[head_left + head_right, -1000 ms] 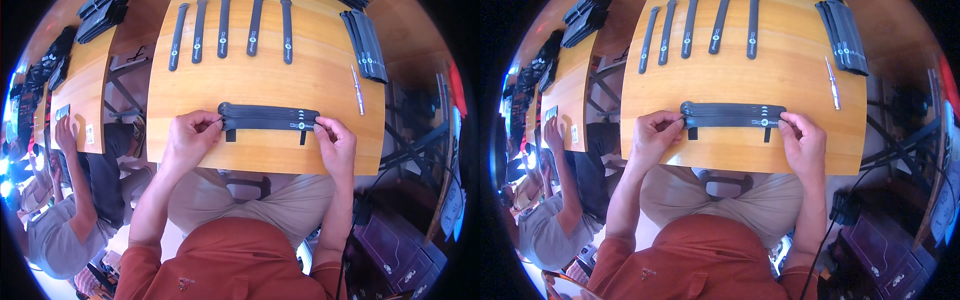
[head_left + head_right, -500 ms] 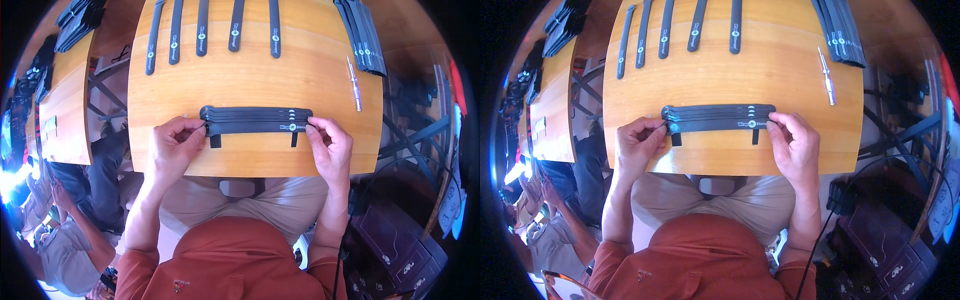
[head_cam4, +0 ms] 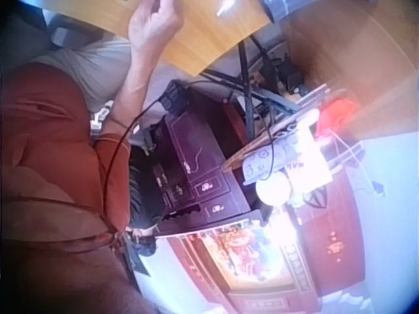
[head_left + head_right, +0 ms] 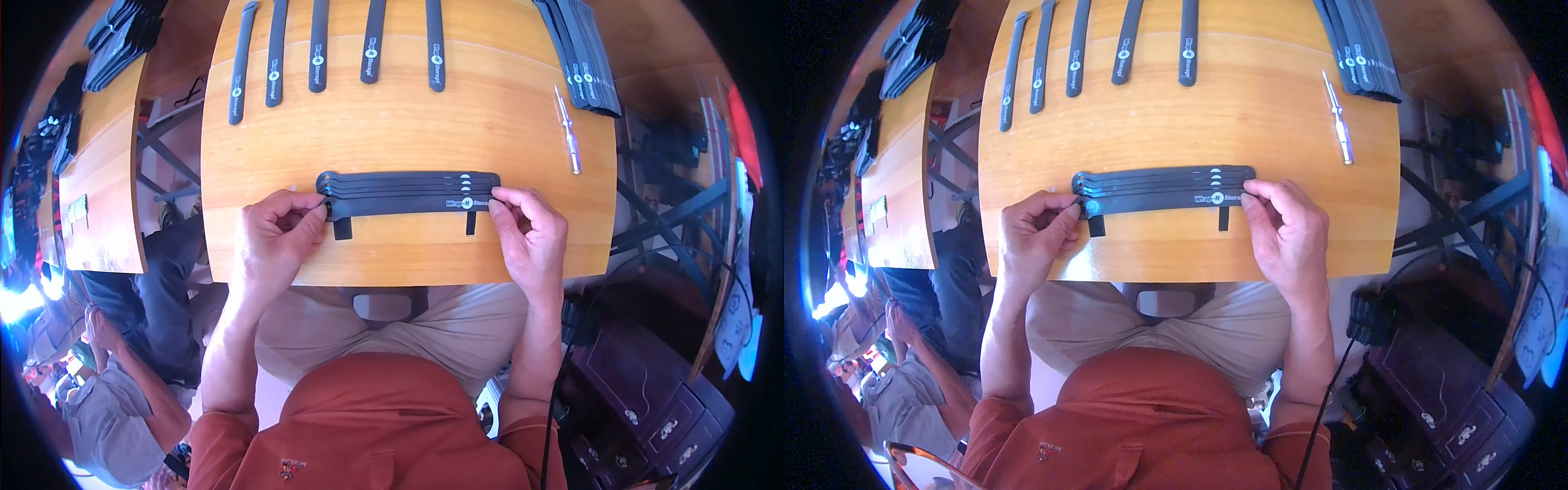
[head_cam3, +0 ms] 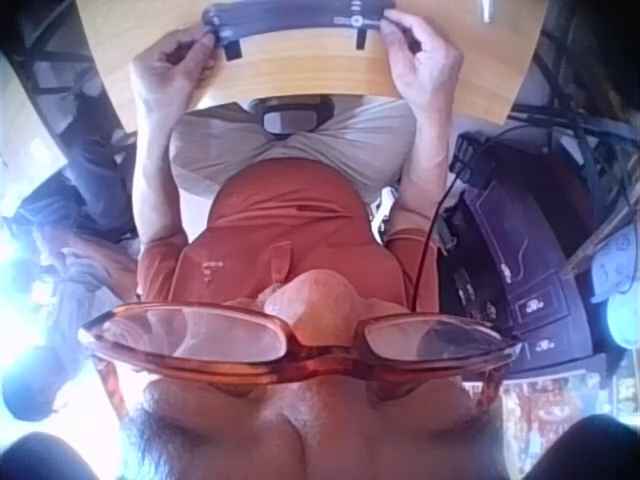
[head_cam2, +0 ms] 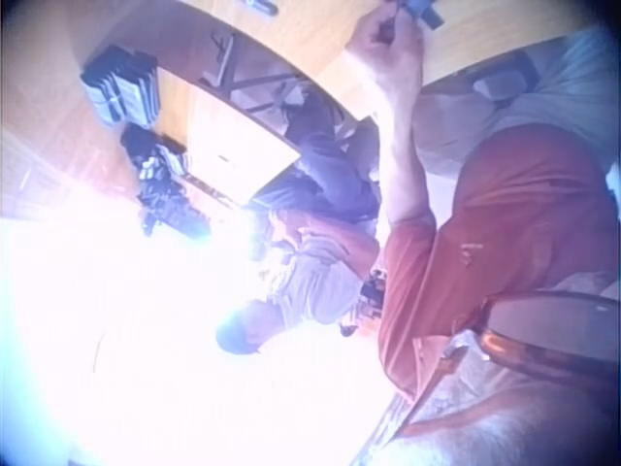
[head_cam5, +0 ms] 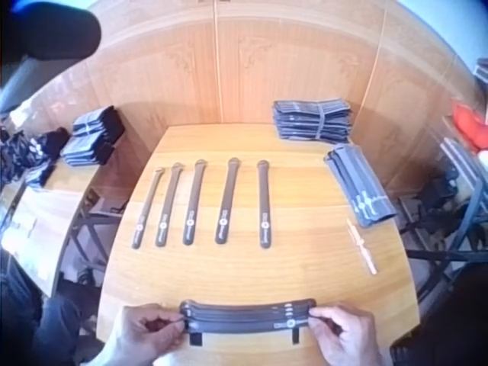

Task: Inspecting and aligning black straps on a table in a manufacturing environment.

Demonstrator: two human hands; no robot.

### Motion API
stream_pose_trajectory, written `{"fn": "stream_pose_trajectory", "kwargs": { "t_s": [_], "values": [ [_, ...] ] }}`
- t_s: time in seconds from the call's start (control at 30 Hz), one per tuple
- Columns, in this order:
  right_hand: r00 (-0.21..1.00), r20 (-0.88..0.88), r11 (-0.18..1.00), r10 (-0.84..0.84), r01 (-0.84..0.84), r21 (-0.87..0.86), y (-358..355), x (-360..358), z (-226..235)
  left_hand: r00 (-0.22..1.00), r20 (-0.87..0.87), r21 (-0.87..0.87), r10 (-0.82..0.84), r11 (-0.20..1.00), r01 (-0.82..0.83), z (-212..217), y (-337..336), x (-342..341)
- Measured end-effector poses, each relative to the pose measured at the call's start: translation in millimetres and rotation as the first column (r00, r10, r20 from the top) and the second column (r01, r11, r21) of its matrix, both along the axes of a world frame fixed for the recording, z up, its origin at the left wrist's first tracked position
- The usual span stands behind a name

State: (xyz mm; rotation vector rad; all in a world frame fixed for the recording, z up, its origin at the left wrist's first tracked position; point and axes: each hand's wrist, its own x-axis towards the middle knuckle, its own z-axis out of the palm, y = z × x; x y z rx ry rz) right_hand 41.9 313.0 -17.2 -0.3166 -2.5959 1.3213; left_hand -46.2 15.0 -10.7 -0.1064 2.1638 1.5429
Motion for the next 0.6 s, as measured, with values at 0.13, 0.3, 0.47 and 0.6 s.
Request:
{"fn": "stream_pose_trajectory", "kwargs": {
  "t_s": [0.13, 0.3, 0.47, 0.6],
  "values": [
    [1.0, -0.003, 1.0, -0.003, 0.003, -0.013, 0.4, 1.5, -1.2, 1.0, -0.014, -0.022, -0.012, 1.0, 0.012, 0.5, 0.1, -1.1],
    [1.0, 0.007, 1.0, -0.002, 0.002, -0.025, -0.6, 1.0, -0.8, 1.0, -0.013, -0.029, -0.016, 0.999, 0.015, 1.5, 0.5, -1.4],
    [1.0, 0.015, 1.0, 0.011, -0.011, -0.004, 0.1, 1.6, -0.4, 0.999, -0.022, -0.038, -0.023, 0.999, 0.023, 0.6, 0.9, -1.4],
    [1.0, 0.005, 1.0, 0.017, -0.017, 0.009, -0.9, 0.6, 0.9, 1.0, -0.024, -0.036, -0.016, 0.999, 0.015, 0.6, 0.9, -1.1]
  ]
}}
